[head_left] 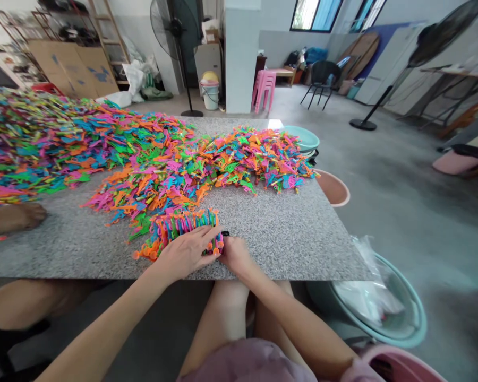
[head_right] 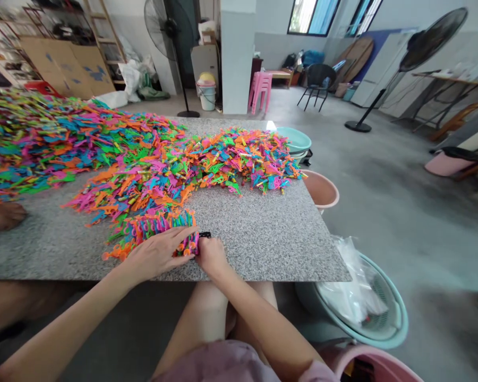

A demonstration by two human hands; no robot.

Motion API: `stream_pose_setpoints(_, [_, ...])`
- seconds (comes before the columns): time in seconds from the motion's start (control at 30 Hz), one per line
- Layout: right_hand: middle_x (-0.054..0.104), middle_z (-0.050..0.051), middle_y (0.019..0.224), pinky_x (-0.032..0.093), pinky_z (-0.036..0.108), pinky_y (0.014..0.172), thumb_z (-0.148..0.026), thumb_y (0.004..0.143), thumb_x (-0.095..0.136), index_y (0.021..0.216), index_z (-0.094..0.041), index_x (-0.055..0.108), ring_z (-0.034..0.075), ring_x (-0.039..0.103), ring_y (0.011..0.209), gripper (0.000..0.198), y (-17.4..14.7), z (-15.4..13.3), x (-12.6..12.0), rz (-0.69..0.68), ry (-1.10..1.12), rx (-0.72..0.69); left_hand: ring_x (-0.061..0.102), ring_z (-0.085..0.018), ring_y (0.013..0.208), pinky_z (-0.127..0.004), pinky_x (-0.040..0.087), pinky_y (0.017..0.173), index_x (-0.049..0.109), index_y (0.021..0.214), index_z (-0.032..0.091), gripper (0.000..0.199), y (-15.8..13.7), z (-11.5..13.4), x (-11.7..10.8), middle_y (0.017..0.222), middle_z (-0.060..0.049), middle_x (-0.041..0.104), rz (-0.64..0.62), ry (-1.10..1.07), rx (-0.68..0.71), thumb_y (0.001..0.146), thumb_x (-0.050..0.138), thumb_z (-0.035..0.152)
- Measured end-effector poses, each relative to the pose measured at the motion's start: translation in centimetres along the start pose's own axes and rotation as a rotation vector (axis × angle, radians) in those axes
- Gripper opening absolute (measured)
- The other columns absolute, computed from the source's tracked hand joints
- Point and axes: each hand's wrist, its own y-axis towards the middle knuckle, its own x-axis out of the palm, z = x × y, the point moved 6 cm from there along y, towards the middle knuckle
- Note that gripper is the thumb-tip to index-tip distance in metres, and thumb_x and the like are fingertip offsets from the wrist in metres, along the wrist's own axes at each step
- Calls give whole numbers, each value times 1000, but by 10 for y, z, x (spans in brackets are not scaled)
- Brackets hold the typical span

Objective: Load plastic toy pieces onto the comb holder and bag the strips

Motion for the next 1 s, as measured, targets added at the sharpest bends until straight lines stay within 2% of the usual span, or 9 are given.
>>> stream_pose_setpoints(0.27, [72,14,92,48,31,71,-14,84,53,107,-14,64,25,69,83,26,-7,-9,7,7,-5,-38,55,-21,122,-35,48,101,52,129,23,37,2,4,-1,133,-6,58,18,11,79,93,50,30])
stream_pose_setpoints(0.37, [73,7,88,47,26,68,-17,79,64,98,-17,67,21,69,80,20,7,5,-1,-118,135,-162,58,-21,118,-34,50,98,55,123,22,33,3,5,-1,128,-6,61,35,29,70,91,53,27])
stream_pose_setpoints(0.43, [72,4,90,47,24,70,-21,75,72,97,-18,68,19,68,83,23,32,29,-17,-139,192,-154,59,-20,116,-33,52,95,55,121,22,31,4,6,-1,127,-5,62,47,43,72,91,52,26])
stream_pose_setpoints(0.57, [64,17,121,46,31,87,-20,86,62,128,-12,54,25,59,111,44,96,96,-81,308,-31,226,61,-20,114,-32,53,94,58,118,22,29,6,9,-5,124,-5,64,75,80,88,89,54,23])
stream_pose_setpoints(0.67, [65,17,118,44,30,89,-12,90,50,129,-12,54,24,57,113,39,124,114,-96,337,-150,256,62,-20,113,-31,54,94,58,119,22,33,7,9,-5,124,-5,65,82,81,97,87,56,20])
stream_pose_setpoints(0.73, [67,15,113,44,29,88,-10,92,43,120,-14,61,23,58,111,33,121,117,-90,311,-189,232,61,-20,114,-31,55,94,57,119,22,34,6,7,-4,125,-5,64,70,70,95,86,58,19])
stream_pose_setpoints(0.83, [66,16,110,45,30,88,-10,92,43,110,-14,65,24,58,107,28,84,109,-69,277,-323,159,60,-22,117,-33,54,95,57,121,22,34,5,7,-1,127,-6,63,48,59,99,87,59,22])
stream_pose_setpoints(0.93, [65,16,106,48,31,83,-13,91,48,108,-15,64,24,59,101,24,42,88,-48,175,-451,-14,58,-23,120,-35,53,97,56,124,21,35,4,7,-1,129,-6,62,34,45,101,90,57,25])
stream_pose_setpoints(1.0, [65,13,107,49,29,80,-16,92,49,110,-17,63,23,59,100,23,29,79,-48,124,-484,-118,57,-22,121,-35,52,98,55,126,20,35,4,7,-2,129,-6,61,38,34,90,91,55,25])
